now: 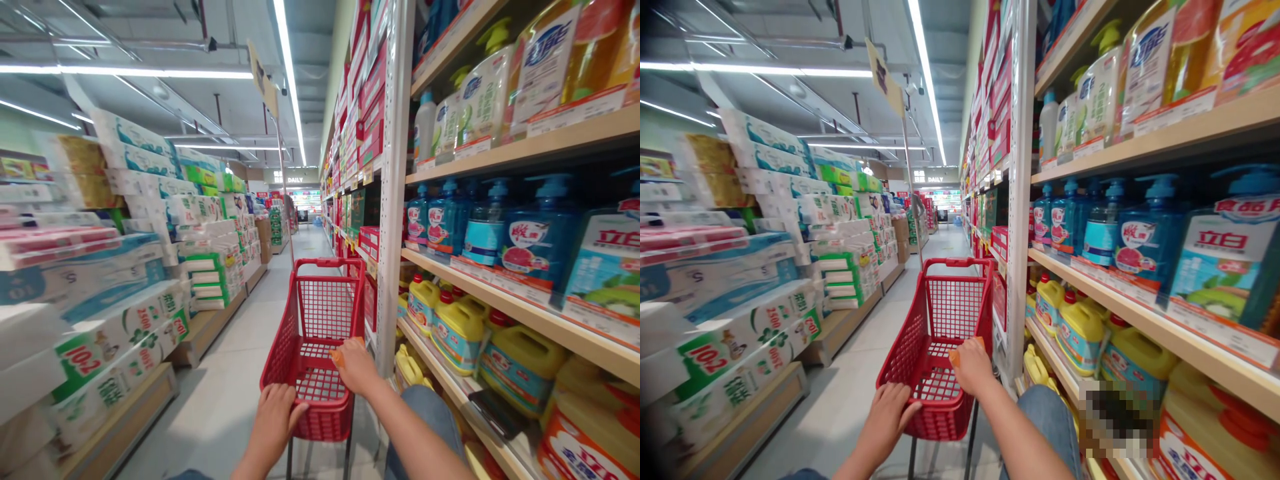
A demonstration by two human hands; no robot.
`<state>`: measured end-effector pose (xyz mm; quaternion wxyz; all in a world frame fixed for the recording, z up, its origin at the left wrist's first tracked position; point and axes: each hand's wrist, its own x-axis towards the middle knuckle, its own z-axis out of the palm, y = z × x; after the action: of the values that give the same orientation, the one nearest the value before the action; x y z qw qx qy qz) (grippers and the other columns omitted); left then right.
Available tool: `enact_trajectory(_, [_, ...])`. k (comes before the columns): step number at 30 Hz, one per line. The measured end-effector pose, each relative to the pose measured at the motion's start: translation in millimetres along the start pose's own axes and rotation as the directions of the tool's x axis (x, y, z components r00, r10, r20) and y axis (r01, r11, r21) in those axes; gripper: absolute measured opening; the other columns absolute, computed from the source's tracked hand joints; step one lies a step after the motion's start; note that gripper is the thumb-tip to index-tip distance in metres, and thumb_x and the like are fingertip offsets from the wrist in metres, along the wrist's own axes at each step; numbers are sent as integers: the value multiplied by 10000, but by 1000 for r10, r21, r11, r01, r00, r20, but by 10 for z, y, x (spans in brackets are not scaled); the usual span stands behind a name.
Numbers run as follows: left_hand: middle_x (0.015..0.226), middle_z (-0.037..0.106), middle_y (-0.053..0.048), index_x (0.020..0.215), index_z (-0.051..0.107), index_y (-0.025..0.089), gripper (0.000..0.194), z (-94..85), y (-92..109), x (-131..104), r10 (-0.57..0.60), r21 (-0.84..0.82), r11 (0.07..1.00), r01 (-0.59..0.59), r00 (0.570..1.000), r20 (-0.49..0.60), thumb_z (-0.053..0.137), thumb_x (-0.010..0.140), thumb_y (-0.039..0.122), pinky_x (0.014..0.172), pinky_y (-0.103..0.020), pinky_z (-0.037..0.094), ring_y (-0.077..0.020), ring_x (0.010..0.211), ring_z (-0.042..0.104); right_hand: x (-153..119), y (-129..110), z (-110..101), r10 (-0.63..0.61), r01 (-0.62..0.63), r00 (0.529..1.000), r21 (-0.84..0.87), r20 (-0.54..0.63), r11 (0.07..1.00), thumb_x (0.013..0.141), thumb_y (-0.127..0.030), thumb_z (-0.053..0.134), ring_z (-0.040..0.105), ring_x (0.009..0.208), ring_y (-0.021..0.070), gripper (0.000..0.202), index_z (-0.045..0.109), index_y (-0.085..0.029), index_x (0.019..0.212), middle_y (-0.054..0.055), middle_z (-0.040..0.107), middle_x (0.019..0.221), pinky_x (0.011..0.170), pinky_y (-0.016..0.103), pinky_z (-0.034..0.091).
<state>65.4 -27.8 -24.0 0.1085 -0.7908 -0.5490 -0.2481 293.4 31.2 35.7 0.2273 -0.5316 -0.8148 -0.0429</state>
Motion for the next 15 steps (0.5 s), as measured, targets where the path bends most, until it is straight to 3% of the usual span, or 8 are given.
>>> enact_trajectory(3, [839, 648, -23, 809, 597, 220, 363, 52, 60, 25, -37, 50, 998, 37, 999, -18, 399, 939, 495, 870, -373, 350, -205, 842, 554, -95, -191, 38, -21, 26, 997, -65, 72, 998, 789, -229, 574, 584, 987, 257, 201, 676, -117, 921, 143, 688, 986, 952, 386, 349])
enact_trajectory(7, [840, 655, -32, 812, 604, 217, 376, 59, 135, 44, -21, 41, 999, 20, 1000, 12, 387, 944, 495, 814, -363, 347, -206, 823, 550, -349, -300, 42, -125, 127, 981, -6, 151, 992, 828, -325, 558, 610, 901, 254, 241, 679, -132, 906, 128, 699, 917, 864, 370, 394])
enact_trajectory(11, [841, 645, -31, 788, 582, 212, 366, 12, 106, 46, 13, -12, 1000, -13, 1000, 27, 405, 939, 495, 825, -356, 354, -203, 831, 547, -470, -178, 10, -31, 27, 999, 114, 33, 993, 922, -300, 452, 606, 931, 207, 238, 661, -187, 924, 74, 691, 936, 880, 329, 387])
enact_trajectory(15, [831, 647, -28, 795, 586, 214, 323, 55, 214, 56, -15, 0, 1000, 15, 1000, 26, 414, 945, 443, 853, -384, 357, -217, 833, 548, -496, -314, 134, 102, -101, 995, 96, -10, 990, 837, -224, 542, 596, 970, 253, 191, 660, -154, 969, 111, 686, 965, 936, 376, 364])
